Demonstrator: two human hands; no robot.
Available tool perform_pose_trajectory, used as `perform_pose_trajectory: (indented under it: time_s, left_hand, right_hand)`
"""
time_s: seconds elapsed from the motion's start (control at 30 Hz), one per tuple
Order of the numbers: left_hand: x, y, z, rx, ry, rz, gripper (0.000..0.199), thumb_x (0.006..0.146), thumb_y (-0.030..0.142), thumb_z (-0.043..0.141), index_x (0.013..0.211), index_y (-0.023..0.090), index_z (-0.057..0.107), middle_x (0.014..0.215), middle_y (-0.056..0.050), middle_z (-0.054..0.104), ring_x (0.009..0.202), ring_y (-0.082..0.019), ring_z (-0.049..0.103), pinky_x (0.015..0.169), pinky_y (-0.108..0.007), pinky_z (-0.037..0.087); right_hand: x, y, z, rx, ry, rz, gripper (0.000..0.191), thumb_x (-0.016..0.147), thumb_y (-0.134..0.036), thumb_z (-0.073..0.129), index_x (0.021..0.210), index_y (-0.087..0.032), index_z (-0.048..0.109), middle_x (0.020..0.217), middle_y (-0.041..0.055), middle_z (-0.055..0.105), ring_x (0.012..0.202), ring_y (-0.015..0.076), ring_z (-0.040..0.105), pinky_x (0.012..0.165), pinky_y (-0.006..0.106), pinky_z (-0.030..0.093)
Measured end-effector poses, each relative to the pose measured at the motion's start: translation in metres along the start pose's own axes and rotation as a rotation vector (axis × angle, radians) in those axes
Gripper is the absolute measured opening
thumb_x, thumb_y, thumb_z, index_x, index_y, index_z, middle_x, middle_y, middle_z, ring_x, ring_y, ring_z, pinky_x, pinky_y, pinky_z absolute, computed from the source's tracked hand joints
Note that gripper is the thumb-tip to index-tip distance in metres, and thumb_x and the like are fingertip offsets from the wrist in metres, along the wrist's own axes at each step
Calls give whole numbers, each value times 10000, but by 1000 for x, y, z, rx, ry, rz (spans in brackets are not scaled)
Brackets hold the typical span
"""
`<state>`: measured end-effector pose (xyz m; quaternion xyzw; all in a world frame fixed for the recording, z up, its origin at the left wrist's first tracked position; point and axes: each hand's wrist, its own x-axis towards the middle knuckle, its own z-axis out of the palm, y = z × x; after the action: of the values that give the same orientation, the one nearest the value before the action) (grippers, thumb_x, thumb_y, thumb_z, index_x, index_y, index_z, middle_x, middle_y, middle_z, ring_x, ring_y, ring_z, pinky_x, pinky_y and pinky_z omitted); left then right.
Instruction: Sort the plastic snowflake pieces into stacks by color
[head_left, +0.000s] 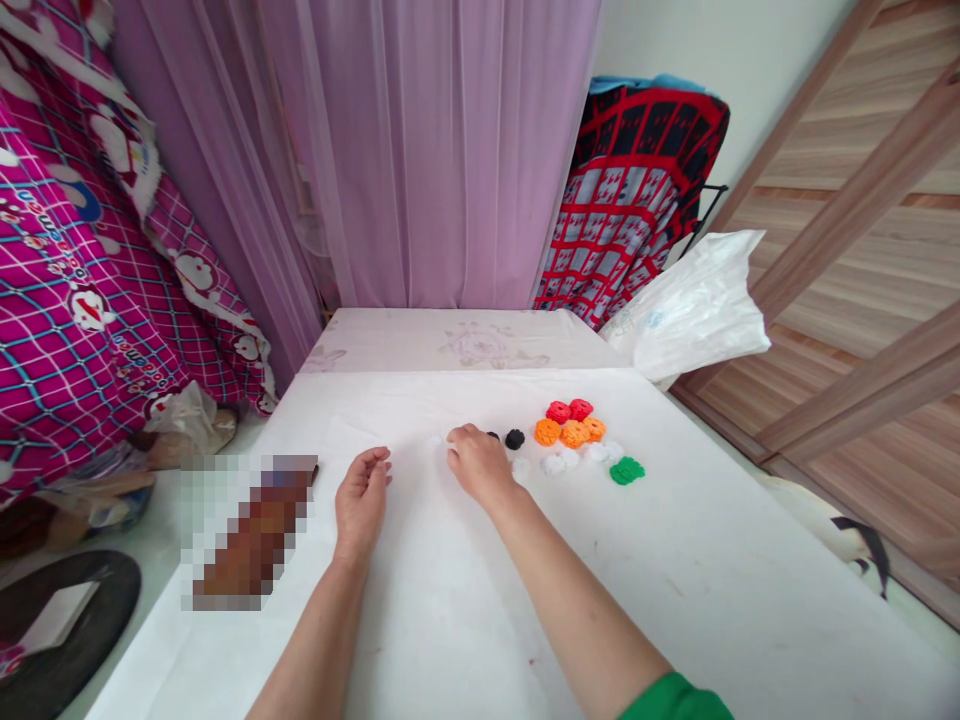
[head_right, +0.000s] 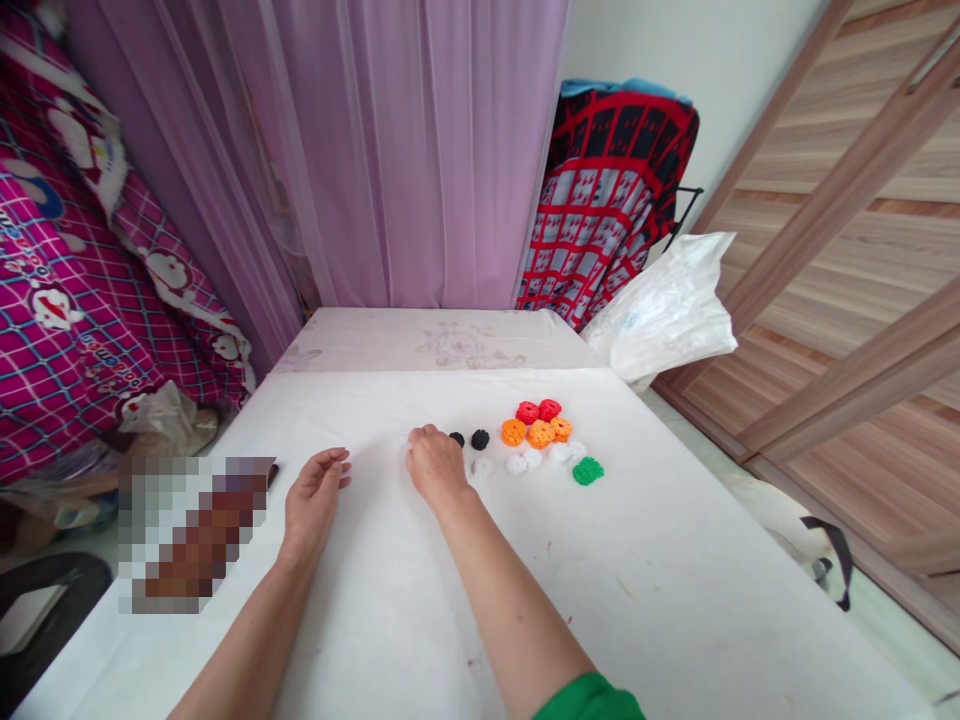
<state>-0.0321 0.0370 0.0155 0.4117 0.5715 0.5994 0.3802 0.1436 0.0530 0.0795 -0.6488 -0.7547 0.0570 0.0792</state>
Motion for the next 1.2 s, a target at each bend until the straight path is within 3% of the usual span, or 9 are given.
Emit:
perform_pose_trajectory:
  time_s: [0.1,0.27,0.53,0.63,0.73,0.9,1.2]
  left_hand:
    - [0,0,0,-7,-2,1,345,696,440,605,933,193,646,995,-67,677,853,-179,639,730,-317,543]
    - [1,-4,-1,-3,-11,6,344,718,439,601,951,189,645,1000,-71,681,876,-186,643,743,-323,546]
    - [0,0,-1,17,-26,18,352,727,451,590,955,186,638,992,-74,685,862,-188,648,749,-336,548]
    - [0,1,-1,13,-18,10,360,719,453,591,956,186,636,989,-73,683,858,-186,647,755,-336,546]
    - [0,1,0,17,-20,3,356,714,453,591,948,189,639,975,-69,684,857,-186,646,772,-342,541]
    - [-1,2,0,36,-27,10,348,709,452,590,940,197,640,963,-64,687,856,-190,647,775,-345,536]
    - [0,-1,-1,57,-23,29,345,720,450,598,945,194,644,968,-71,689,857,-194,657,749,-337,544]
  right_hand:
    - [16,-19,15,-45,-27,-35,288,891,-125,454,1124,-151,622,1137,107,635,932,194,635,747,292,460]
    - [33,-26,27,-54,-66,-29,265,880,-105,458,1047,-144,660,1080,120,654,984,215,630,784,305,469]
    - [20,-26,22,74,-52,63,365,809,-238,603,1162,-150,578,1079,124,665,944,223,648,782,307,465]
    - [-1,-11,21,198,47,75,377,795,-233,606,1166,-191,555,1043,76,684,899,190,647,754,280,445]
    - [-26,20,17,327,187,168,325,770,-217,606,1092,-224,561,1004,21,690,790,146,631,708,254,419]
    - [-50,67,11,308,300,292,212,749,-245,619,953,-236,563,884,-13,665,709,139,587,648,246,372]
    - [-51,64,14,229,239,217,226,763,-219,604,986,-224,567,955,4,673,732,136,572,673,248,354]
